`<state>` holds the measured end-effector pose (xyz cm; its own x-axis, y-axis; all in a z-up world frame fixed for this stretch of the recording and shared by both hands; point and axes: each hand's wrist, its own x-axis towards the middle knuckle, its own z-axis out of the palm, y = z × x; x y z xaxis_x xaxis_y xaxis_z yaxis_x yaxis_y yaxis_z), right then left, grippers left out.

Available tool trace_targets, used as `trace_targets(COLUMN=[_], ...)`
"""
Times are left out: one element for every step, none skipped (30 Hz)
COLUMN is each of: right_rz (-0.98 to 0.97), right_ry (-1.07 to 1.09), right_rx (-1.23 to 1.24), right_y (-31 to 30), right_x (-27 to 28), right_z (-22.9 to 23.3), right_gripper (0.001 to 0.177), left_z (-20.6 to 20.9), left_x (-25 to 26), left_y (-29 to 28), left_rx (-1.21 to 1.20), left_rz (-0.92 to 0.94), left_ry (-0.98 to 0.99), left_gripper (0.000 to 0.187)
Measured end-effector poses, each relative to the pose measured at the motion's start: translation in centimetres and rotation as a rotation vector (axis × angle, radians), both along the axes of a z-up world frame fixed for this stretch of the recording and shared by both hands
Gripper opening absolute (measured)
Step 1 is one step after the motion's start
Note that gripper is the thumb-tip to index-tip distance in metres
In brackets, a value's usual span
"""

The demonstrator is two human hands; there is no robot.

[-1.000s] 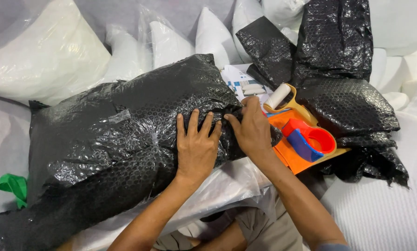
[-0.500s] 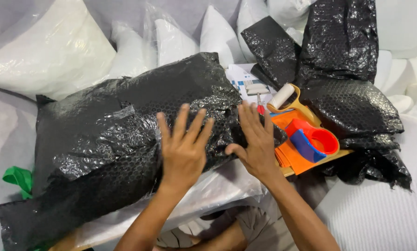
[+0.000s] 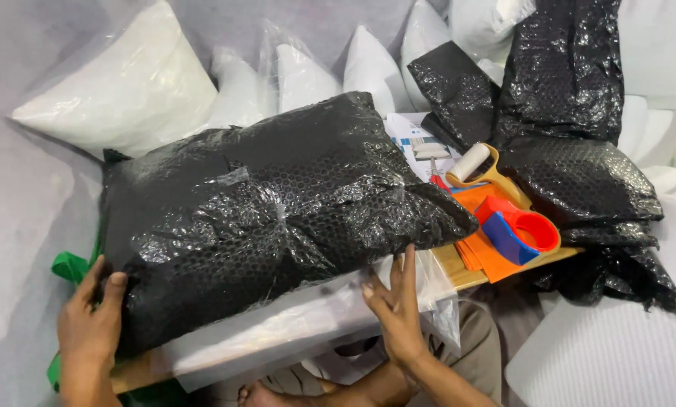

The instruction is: Wrapping a pillow in black bubble wrap and securing it with clear adhesive tape using a dispenser.

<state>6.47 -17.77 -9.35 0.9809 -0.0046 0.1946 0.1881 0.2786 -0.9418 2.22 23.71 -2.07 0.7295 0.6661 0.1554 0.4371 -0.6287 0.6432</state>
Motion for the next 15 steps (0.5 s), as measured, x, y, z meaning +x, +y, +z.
trace_targets(right_rz=[0.033, 0.042, 0.011, -0.019, -0.008, -0.048, -0.089, -0.078, -0.143, -0.208, -0.204, -0.245, -0.275, -0.261, -0.266], right_ry=[0.100, 0.092, 0.054, 0.016, 0.009, -0.048, -0.100, -0.100, -0.117, -0.135, -0.125, -0.194, -0.266, -0.259, -0.260], right_rx=[0.030, 0.028, -0.024, -0.075, -0.074, -0.073, -0.071, -0.068, -0.064, -0.060, -0.059, -0.030, -0.007, -0.012, 0.042], right_y=[0.5, 0.7, 0.9, 1.1, 1.2, 1.2, 1.3, 1.4, 1.4, 1.4, 1.0, 0.7, 0.3, -0.6, -1.2], right_x=[0.7, 1.1, 1.4, 1.8, 2.3, 3.0, 3.4, 4.2, 4.9, 5.8, 7.4, 9.0, 10.7, 11.9, 13.2], right_z=[0.7, 1.4, 2.0, 2.6, 3.0, 3.3, 3.5, 4.7, 5.7, 6.7, 6.4, 5.9, 5.4, 4.6, 3.8], right_gripper=[0.112, 0.112, 0.111, 0.112, 0.112, 0.108, 0.105, 0.105, 0.104, 0.104, 0.104, 0.098, 0.093, 0.093, 0.086], left_z=[1.8, 2.3, 2.6, 2.9, 2.6, 2.4, 2.1, 2.1, 1.8, 1.6, 1.8, 2.0, 1.9, 1.3, 0.7], left_x=[0.2, 0.4, 0.4, 0.5, 0.2, 0.1, -0.2, -0.5, -0.8, -1.1, -1.2, -1.2, -1.5, -1.5, -1.6], left_y=[-0.8, -0.9, -1.1, -1.3, -1.4, -1.5, -1.6, -2.3, -3.1, -3.8, -5.3, -6.8, -8.4, -9.5, -10.5], left_rx=[-0.199, -0.201, -0.318, -0.435, -0.433, -0.384, -0.330, -0.326, -0.253, -0.179, -0.177, -0.132, -0.091, -0.092, -0.076], left_rz=[-0.009, -0.001, -0.009, -0.019, -0.009, -0.040, -0.071, -0.061, -0.102, -0.144, -0.140, -0.154, -0.158, -0.143, -0.188], left_ry=[0.067, 0.057, -0.024, -0.108, -0.117, -0.239, -0.355, -0.357, -0.451, -0.544, -0.534, -0.566, -0.601, -0.594, -0.627], left_gripper=[0.071, 0.071, 0.072, 0.073, 0.073, 0.059, 0.046, 0.046, 0.039, 0.032, 0.032, 0.036, 0.041, 0.041, 0.042])
